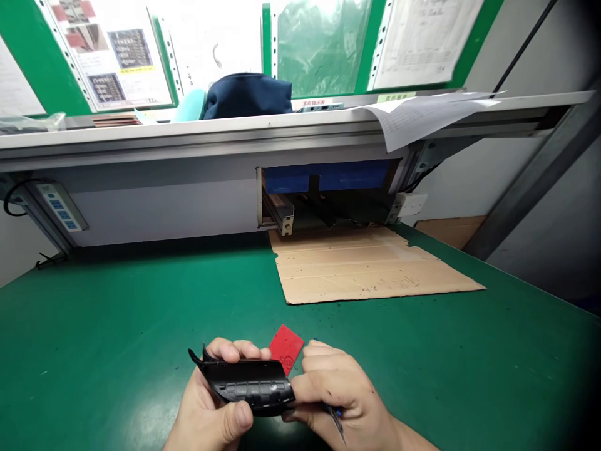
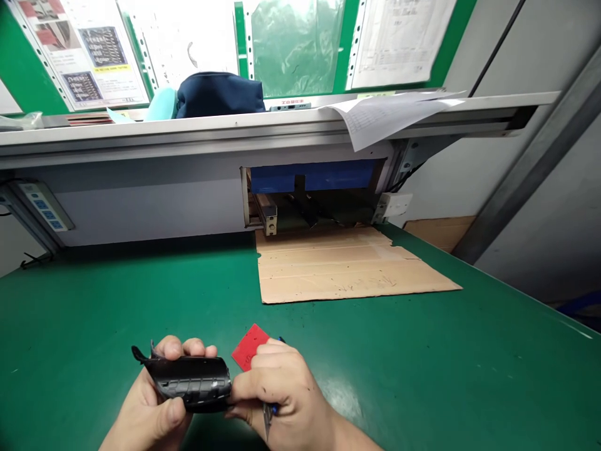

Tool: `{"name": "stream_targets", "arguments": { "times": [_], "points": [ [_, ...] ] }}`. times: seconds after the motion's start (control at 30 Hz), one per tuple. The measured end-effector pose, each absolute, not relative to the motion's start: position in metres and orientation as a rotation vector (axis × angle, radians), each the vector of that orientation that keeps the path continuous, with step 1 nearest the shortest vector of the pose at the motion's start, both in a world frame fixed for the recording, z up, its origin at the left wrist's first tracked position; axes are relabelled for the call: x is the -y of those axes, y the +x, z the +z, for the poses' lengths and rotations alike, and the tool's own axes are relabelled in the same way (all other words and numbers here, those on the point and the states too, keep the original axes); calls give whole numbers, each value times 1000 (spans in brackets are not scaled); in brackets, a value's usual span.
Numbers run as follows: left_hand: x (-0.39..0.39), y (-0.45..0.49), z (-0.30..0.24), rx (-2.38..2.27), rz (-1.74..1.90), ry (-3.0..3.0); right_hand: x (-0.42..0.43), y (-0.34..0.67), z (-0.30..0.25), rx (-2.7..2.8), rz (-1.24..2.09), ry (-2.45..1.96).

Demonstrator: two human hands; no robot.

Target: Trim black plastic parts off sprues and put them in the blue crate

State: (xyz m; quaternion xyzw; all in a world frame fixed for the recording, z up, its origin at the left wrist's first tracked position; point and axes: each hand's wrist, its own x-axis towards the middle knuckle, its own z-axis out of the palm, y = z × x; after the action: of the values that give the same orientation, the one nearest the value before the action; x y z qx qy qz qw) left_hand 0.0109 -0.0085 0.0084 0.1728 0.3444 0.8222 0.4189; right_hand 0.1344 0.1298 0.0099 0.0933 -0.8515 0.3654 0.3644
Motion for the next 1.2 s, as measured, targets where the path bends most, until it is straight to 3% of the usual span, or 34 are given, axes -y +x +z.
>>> {"name": "stream_targets", "arguments": {
  "times": [0.77, 1.2],
  "points": [
    [10, 9, 5, -874, 2062, 479, -133, 139, 12, 2302, 615, 227],
    [11, 9, 7, -892, 2058, 456, -135, 138, 13, 2324, 677, 187]
  ]
}}
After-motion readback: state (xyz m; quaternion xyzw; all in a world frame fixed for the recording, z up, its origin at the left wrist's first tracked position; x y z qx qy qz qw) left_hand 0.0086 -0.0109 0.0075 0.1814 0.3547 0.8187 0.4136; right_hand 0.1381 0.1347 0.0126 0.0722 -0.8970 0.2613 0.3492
